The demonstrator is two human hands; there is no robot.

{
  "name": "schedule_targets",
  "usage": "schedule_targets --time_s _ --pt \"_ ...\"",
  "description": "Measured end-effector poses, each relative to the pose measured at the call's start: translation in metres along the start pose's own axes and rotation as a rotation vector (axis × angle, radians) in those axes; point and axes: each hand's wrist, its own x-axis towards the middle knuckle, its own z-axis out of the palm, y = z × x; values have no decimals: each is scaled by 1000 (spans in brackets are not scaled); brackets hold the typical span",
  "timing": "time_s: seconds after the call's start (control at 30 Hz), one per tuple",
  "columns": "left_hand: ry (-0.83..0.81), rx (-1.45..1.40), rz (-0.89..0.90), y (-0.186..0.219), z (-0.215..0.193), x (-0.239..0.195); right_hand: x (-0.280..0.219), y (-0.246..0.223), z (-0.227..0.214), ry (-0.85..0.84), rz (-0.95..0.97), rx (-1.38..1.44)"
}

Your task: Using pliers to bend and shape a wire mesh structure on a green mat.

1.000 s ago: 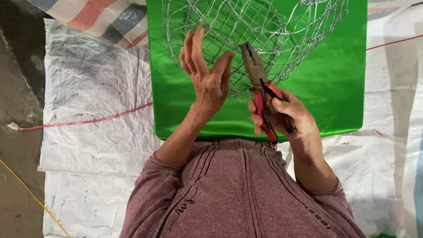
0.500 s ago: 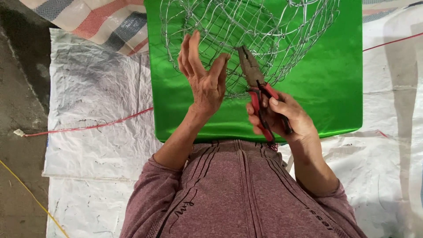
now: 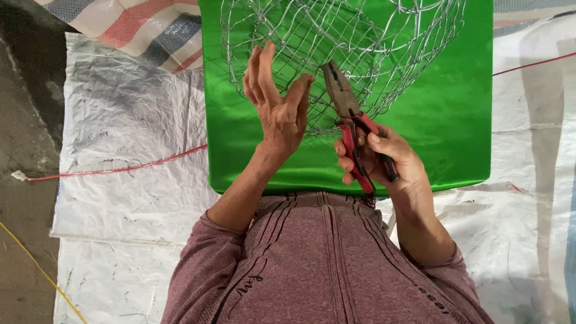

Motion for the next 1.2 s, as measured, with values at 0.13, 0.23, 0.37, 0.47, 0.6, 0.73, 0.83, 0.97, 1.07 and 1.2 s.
schedule_targets --time_s 0.13,0.23,0.37,0.47,0.6,0.73,0.83,0.97,1.07,1.2 --pt "-8 -15 -2 4 -5 3 -1 1 7 66 -7 1" --pt "-23 -11 -17 5 -6 3 3 4 5 5 -6 60" --pt "-9 6 -28 0 1 -2 2 3 5 25 -7 52" --pt "-27 -19 -15 3 -5 3 7 3 3 3 -9 51" --pt "-31 -2 -12 2 -3 2 6 2 7 31 -2 116" --pt "-15 0 0 -1 -1 0 1 1 6 -45 -8 125" --pt "-25 0 0 -4 2 -3 2 1 -2 -86 13 166" --pt "-19 -7 -9 0 -1 0 3 1 6 -15 3 114" --pt "-47 -2 -7 2 -5 0 4 3 11 50 -15 77" --pt "-30 1 -3 0 0 -1 5 5 13 44 -48 38"
